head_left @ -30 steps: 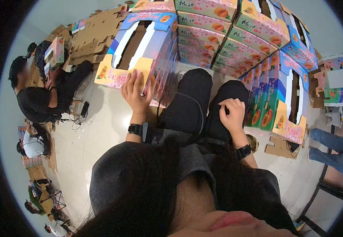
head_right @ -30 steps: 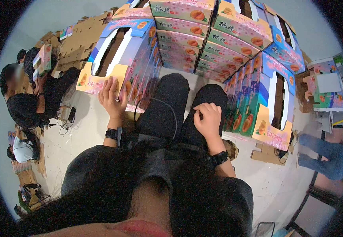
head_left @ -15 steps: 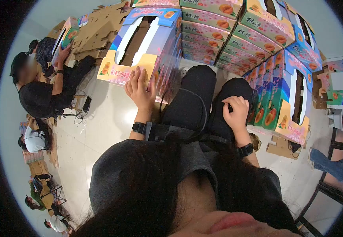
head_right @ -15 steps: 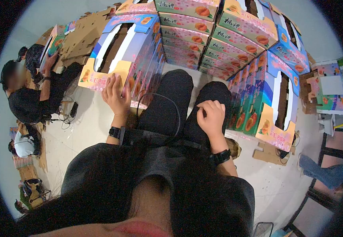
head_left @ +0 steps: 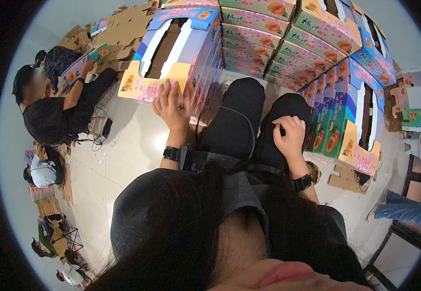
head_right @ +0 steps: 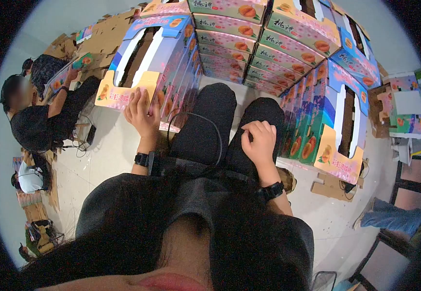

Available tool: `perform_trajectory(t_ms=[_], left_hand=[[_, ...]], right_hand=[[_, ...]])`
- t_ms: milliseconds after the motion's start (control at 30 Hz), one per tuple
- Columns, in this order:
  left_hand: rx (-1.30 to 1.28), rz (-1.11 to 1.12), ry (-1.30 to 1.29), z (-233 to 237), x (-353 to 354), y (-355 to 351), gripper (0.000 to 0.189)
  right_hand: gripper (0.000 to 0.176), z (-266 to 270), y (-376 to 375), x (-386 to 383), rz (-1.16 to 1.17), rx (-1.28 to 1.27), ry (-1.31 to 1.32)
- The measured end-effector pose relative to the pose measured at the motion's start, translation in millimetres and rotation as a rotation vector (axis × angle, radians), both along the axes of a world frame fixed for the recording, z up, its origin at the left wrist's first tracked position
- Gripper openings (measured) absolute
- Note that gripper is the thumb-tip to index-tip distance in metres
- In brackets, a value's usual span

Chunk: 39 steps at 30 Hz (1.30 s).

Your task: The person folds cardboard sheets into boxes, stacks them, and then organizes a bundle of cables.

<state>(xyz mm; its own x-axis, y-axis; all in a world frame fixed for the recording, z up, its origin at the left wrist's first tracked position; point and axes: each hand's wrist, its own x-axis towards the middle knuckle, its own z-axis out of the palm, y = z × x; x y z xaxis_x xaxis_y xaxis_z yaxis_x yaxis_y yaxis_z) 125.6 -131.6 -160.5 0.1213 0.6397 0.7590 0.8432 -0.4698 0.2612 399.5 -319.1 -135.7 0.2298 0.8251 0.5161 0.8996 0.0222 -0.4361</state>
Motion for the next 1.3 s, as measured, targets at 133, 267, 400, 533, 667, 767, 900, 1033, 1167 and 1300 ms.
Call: perform_trajectory(t_ms=[133,267,400,533,667,767,900,1033,1167,1300], left_hand=[[-0.03,-0.038,-0.022,-3.9,-4.1,0.6,0.044],[-0.045,-0.074,-0.047,-5.4,-6.0,3.3,0.046],[-0.061,-0.137,-0.047,1.8,-10.4,4.7,0.044],[-0.052,-0.14,-0.053,-2.5,-11.7,6.7,0.045],[-0.061,-0.125,-0.066,-2.4,-10.3,5.9,0.044],[-0.057,-0.119,-0.055,-1.3,-9.8,5.5,0.044],[-0.054,-0.117,-0.048,-3.1,-10.4,6.1,0.045],[-0.045,-0.117,-0.051,-0.6,-8.9,4.4,0.045],[-0.032,-0.122,-0.052,3.6,-7.2,2.6,0.045],[-0.025,-0.111,-0.046,4.5,-6.3,2.5,0.044]], right_hand=[[0.006,-0.7,-0.1,0.4,0.0,0.004,-0.005],[0.006,-2.3,0.2,0.8,0.002,0.01,-0.003],[0.006,-1.8,-0.3,0.5,-0.002,0.002,0.0],[0.006,-2.1,0.0,0.9,0.006,0.01,-0.001],[0.008,-0.4,-0.9,0.7,0.008,-0.024,0.0],[0.008,0.2,-0.8,0.5,0.006,-0.026,-0.001],[0.008,0.6,-1.3,-0.1,0.003,-0.034,0.0],[0.008,1.1,-1.2,-0.4,0.003,-0.031,0.001],[0.008,0.7,-1.1,-0.6,0.003,-0.031,-0.003],[0.008,-0.7,-1.1,-0.4,0.0,-0.025,-0.005]])
